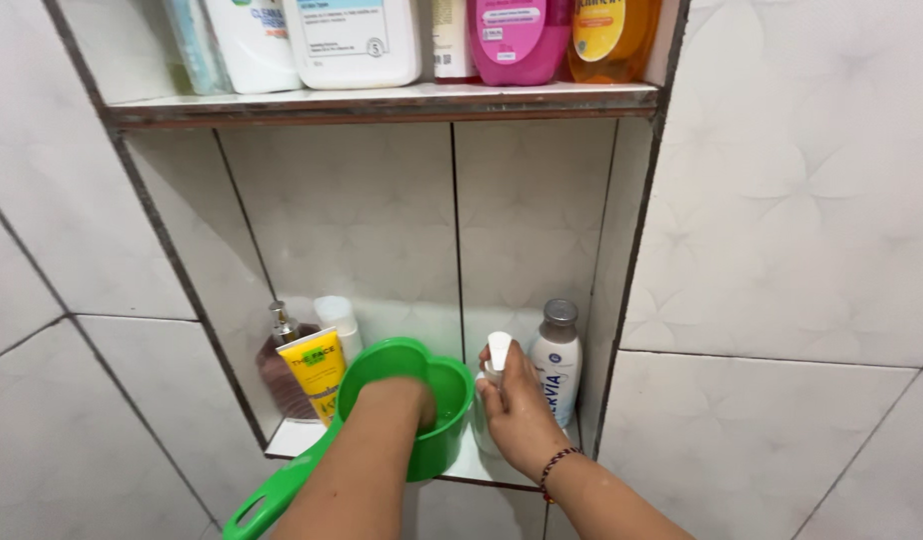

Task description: The person cleans a bathroom shelf by scooping water from a green plastic cup and wiping the tiled wall and shelf surface. They move several bottles of toiletries, including a yellow tube and a white bottle, to access the areas behind them, then return the items to the shelf.

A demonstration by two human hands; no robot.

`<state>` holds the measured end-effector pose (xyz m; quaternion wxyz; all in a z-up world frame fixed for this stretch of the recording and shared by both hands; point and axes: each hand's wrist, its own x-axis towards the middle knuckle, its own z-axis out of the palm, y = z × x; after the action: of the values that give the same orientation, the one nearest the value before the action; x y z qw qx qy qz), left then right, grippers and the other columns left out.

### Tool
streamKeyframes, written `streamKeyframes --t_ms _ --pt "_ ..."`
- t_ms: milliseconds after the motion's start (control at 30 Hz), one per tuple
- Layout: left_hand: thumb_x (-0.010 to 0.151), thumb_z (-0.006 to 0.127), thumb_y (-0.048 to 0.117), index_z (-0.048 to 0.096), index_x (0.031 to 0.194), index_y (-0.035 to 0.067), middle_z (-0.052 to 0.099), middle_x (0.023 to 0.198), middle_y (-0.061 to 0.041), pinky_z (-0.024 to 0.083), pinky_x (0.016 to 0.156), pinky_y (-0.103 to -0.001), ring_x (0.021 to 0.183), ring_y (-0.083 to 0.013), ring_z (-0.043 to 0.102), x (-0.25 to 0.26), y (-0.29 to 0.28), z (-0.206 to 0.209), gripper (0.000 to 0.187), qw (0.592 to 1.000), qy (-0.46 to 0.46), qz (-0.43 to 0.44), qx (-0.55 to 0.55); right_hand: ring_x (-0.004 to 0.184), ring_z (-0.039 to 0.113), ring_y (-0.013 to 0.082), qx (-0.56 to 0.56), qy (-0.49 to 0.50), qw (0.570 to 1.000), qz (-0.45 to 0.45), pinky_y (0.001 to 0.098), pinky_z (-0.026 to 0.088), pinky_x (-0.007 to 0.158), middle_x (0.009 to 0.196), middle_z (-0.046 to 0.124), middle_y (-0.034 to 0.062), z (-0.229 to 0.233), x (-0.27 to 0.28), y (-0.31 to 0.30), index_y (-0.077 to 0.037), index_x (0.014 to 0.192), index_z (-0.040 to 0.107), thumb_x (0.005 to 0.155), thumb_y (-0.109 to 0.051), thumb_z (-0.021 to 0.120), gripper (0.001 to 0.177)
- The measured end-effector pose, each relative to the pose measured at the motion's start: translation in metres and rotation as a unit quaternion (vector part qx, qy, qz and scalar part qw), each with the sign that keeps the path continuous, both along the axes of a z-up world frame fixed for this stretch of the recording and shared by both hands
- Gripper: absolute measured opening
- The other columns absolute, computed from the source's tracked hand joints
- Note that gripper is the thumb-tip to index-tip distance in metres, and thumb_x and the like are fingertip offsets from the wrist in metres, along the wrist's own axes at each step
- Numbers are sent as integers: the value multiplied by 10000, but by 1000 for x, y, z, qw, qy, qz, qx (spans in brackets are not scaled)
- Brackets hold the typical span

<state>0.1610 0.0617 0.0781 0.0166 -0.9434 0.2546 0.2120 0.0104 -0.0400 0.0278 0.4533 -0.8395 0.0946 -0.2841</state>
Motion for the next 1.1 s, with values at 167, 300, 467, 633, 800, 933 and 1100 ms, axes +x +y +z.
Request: streamKeyframes --t_ms 167,300,467,633,800,933,1100 --pt "898 656 193 734 941 30 744 922 -147 584 703 -391 784 -259 718 15 3 -51 186 997 73 1 -10 1102 592 243 9 -12 1000 13 361 535 901 1241 546 124 -2 0 -1 -97 1251 425 947 -59 575 341" --pt "907 680 225 729 950 50 734 934 -129 586 733 -385 805 -247 712 39 7 -59 187 963 228 39 -137 1046 601 231 29 38 999 7 369 535 827 1229 561 100 6 -4 -1 -135 1246 444 947 -87 608 344" --pt "948 602 100 687 851 -26 740 752 -135 586 560 -283 591 -179 656 30 2 23 180 852 365 111 -358 1108 590 222 31 27 999 14 368 540 870 1248 538 112 -2 1 -5 -150 1283 440 936 -103 624 396" --pt "944 563 61 696 966 -79 747 808 -166 658 621 -341 687 -239 750 -38 -21 98 195 862 327 16 -386 1304 464 339 -80 -56 995 17 434 394 1064 1405 484 208 -34 16 -23 -64 1517 246 914 -117 673 741" --pt "908 577 56 700 926 -48 737 794 -140 653 600 -391 658 -240 741 -74 -34 117 163 905 231 -49 -355 1333 471 321 -35 39 999 -4 412 414 1091 1470 426 202 -33 16 -25 -98 1517 236 973 -167 655 691" --pt "831 607 87 728 770 -66 725 730 -201 594 611 -396 604 -277 715 -57 -16 119 203 960 20 -22 -279 1228 546 273 -29 21 999 2 392 460 1038 1295 572 142 -12 5 -11 -121 1344 419 944 -137 635 455" --pt "831 607 94 707 739 -51 706 717 -205 584 619 -414 603 -279 702 -24 10 64 199 997 -36 -17 -61 1169 540 246 37 31 999 23 381 494 963 1245 539 113 3 -4 -2 -159 1246 431 943 -88 605 356"
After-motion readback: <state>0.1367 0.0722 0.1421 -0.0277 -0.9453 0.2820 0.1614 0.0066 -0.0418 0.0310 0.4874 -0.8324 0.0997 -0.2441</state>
